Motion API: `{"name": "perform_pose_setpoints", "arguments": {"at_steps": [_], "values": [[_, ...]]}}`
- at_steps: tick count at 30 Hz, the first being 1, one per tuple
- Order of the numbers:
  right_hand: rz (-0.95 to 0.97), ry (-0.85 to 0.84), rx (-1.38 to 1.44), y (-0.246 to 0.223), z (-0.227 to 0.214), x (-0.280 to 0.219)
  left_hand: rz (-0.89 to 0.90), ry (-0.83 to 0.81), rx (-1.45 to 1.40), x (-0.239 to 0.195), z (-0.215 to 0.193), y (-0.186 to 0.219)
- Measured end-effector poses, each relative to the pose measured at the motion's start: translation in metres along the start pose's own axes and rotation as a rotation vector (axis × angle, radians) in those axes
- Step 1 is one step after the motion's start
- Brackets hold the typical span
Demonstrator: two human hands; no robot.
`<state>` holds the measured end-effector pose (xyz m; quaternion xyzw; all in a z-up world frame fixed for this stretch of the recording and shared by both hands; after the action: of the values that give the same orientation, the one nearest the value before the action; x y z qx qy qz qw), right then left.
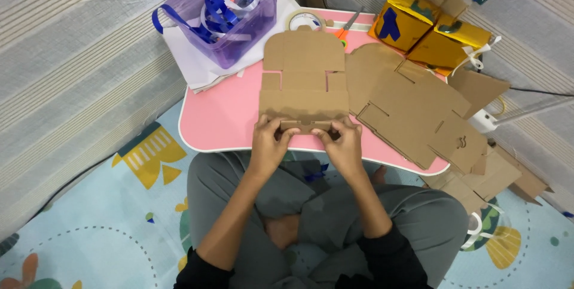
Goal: Assembling cardboard gift boxes, tying ribbons on small boxes, and placing gift items inside.
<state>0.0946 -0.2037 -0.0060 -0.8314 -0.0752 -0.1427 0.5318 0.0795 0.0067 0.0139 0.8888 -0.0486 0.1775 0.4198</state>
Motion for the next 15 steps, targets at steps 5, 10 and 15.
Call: {"name": "perform_pose_setpoints", "arguments": {"at_steps": [5,10,15], "values": [[0.021,0.000,0.012,-0.002,0.000,-0.001,-0.055,-0.010,-0.147,0.002,-0.027,0.028],[-0.025,-0.053,0.061,-0.039,-0.009,0.000,0.070,0.070,-0.147,-0.004,-0.019,0.019],[-0.266,-0.023,0.020,-0.081,-0.017,-0.003,0.246,0.207,0.010,-0.008,-0.041,0.058]]}}
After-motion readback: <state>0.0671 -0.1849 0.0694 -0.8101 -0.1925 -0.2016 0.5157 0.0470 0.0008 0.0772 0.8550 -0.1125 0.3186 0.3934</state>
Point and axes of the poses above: each hand's wrist, its own x-axis towards the middle knuckle, its own z-axis out of the palm, y = z × x, the point moved 8 cm from there along x, towards the middle knuckle, and after that the axes turned 9 degrees about x, right-handed, at the moved point
